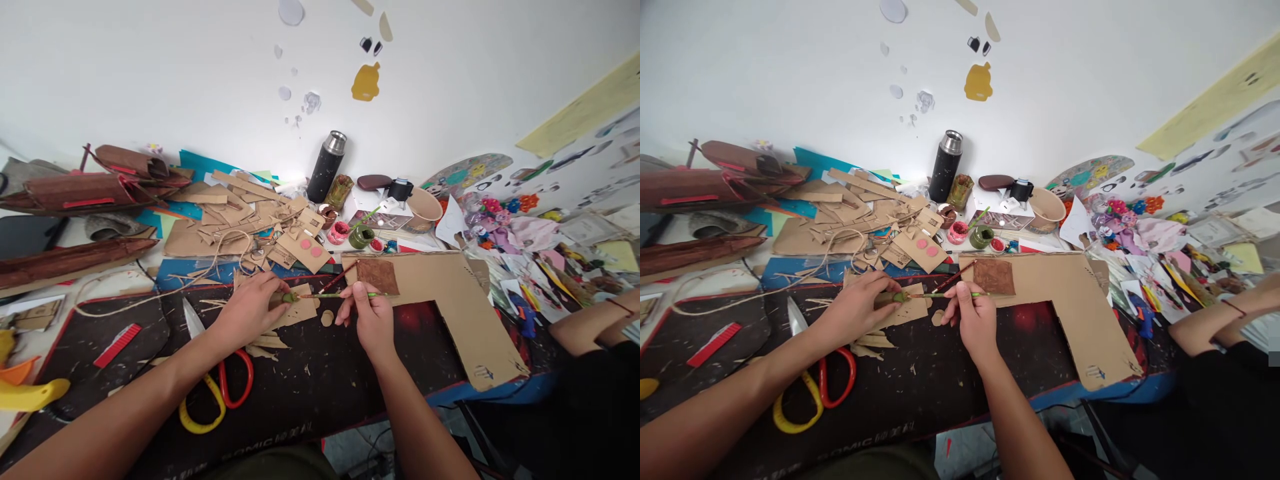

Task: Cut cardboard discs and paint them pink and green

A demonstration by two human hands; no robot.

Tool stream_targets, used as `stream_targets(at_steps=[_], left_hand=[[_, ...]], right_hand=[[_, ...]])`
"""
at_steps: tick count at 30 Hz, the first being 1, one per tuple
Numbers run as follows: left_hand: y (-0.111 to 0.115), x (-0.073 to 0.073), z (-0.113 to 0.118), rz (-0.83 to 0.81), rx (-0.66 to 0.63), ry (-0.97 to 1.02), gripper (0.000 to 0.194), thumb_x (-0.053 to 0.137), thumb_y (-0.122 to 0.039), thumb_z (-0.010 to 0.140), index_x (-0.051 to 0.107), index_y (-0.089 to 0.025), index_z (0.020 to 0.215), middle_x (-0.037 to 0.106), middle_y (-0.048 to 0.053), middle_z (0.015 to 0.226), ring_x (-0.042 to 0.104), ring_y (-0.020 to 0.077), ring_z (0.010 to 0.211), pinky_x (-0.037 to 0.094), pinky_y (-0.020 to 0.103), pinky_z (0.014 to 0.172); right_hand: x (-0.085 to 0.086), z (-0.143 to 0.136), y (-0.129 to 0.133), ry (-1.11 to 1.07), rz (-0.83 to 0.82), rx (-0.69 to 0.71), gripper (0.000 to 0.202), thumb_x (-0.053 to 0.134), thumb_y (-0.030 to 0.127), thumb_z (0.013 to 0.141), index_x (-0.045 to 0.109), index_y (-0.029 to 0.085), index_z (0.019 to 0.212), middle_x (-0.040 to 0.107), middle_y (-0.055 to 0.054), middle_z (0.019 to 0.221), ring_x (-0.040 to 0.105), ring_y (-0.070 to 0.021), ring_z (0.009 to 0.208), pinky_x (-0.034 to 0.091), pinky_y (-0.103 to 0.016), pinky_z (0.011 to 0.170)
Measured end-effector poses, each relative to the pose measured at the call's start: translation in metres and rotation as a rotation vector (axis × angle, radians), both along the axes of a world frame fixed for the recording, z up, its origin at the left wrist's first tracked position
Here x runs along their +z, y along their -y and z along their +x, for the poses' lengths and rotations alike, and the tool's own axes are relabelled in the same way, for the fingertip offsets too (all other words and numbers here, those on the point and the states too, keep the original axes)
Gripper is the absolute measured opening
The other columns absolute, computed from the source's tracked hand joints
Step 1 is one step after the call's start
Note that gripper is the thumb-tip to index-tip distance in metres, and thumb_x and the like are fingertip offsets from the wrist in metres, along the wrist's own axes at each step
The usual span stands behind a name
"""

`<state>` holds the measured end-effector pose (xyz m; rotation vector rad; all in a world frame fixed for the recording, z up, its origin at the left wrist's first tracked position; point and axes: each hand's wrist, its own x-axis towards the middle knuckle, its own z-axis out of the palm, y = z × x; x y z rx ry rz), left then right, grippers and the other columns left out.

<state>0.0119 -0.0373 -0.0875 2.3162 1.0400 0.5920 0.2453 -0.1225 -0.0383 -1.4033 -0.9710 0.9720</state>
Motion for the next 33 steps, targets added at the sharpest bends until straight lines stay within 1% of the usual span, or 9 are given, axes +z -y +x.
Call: stream_targets(at_steps=[4,8,13,16,20,24,29,31,33], left_hand=[[-0.001,-0.002,0.0,0.004,-0.007,-0.003,0.014,0.063,-0.033,0.093,0.065,-0.022,0.099,0.069,0.008,0.104,0.066,0.0306,0.103,0.054,0.044,0.093],[-0.002,-0.003,-0.001,-0.008,-0.011,0.004,0.017,0.067,-0.035,0.091,0.066,-0.021,0.102,0.069,0.008,0.104,0.066,0.0303,0.103,0.053,0.044,0.094],[-0.002,-0.003,-0.001,-0.007,-0.006,-0.011,0.017,0.069,-0.035,0.09,0.066,-0.021,0.099,0.068,0.008,0.104,0.066,0.0306,0.103,0.053,0.044,0.093],[-0.001,-0.002,0.0,-0.013,0.001,-0.02,0.016,0.067,-0.035,0.09,0.065,-0.021,0.097,0.068,0.007,0.102,0.065,0.0301,0.102,0.052,0.044,0.093],[-0.001,0.001,0.001,-0.03,0.022,-0.004,0.015,0.063,-0.036,0.09,0.064,-0.021,0.095,0.068,0.007,0.1,0.065,0.0297,0.101,0.052,0.043,0.093],[-0.004,0.006,-0.001,-0.102,0.041,0.014,0.019,0.061,-0.04,0.088,0.063,-0.022,0.091,0.068,0.007,0.099,0.065,0.0278,0.096,0.051,0.041,0.09],[-0.01,0.02,-0.009,-0.217,0.079,0.031,0.024,0.06,-0.045,0.087,0.065,-0.023,0.092,0.066,0.004,0.089,0.062,0.0226,0.078,0.05,0.035,0.072],[-0.014,0.028,-0.01,-0.209,0.087,0.03,0.026,0.061,-0.048,0.088,0.066,-0.023,0.094,0.066,0.003,0.091,0.062,0.0223,0.078,0.049,0.034,0.071],[-0.022,0.034,-0.009,-0.164,0.089,0.016,0.028,0.062,-0.049,0.089,0.066,-0.023,0.096,0.067,0.004,0.095,0.063,0.0227,0.081,0.05,0.035,0.073]], right_hand=[[-0.001,-0.003,-0.003,0.019,0.009,-0.005,0.052,0.063,0.067,0.096,0.07,0.018,0.081,0.063,0.001,0.048,0.063,-0.0136,0.04,0.042,-0.02,0.039],[-0.001,-0.002,-0.005,-0.02,0.035,-0.055,0.052,0.065,0.068,0.095,0.07,0.018,0.081,0.062,0.002,0.047,0.063,-0.0139,0.04,0.043,-0.019,0.039],[-0.003,0.003,-0.002,-0.186,0.061,-0.111,0.05,0.071,0.067,0.091,0.07,0.018,0.079,0.058,0.004,0.045,0.061,-0.0143,0.037,0.04,-0.019,0.035],[-0.006,0.008,-0.003,-0.304,0.057,-0.154,0.05,0.077,0.067,0.086,0.069,0.018,0.076,0.055,0.005,0.044,0.056,-0.0131,0.034,0.037,-0.02,0.033],[-0.012,0.017,-0.006,-0.431,0.043,-0.205,0.051,0.085,0.066,0.078,0.069,0.018,0.075,0.053,0.006,0.043,0.053,-0.0113,0.033,0.036,-0.02,0.033],[-0.023,0.025,-0.009,-0.531,0.021,-0.227,0.051,0.089,0.064,0.073,0.068,0.018,0.074,0.051,0.008,0.043,0.049,-0.0091,0.033,0.034,-0.018,0.033],[-0.034,0.029,-0.008,-0.579,0.035,-0.205,0.051,0.089,0.064,0.074,0.067,0.019,0.074,0.05,0.008,0.043,0.047,-0.0086,0.032,0.034,-0.018,0.032],[-0.036,0.03,-0.007,-0.599,0.037,-0.197,0.05,0.089,0.064,0.074,0.067,0.019,0.074,0.05,0.008,0.043,0.046,-0.0088,0.031,0.034,-0.018,0.031],[-0.037,0.031,-0.005,-0.622,0.034,-0.196,0.05,0.089,0.064,0.073,0.067,0.018,0.073,0.049,0.008,0.043,0.045,-0.009,0.031,0.033,-0.018,0.03]])
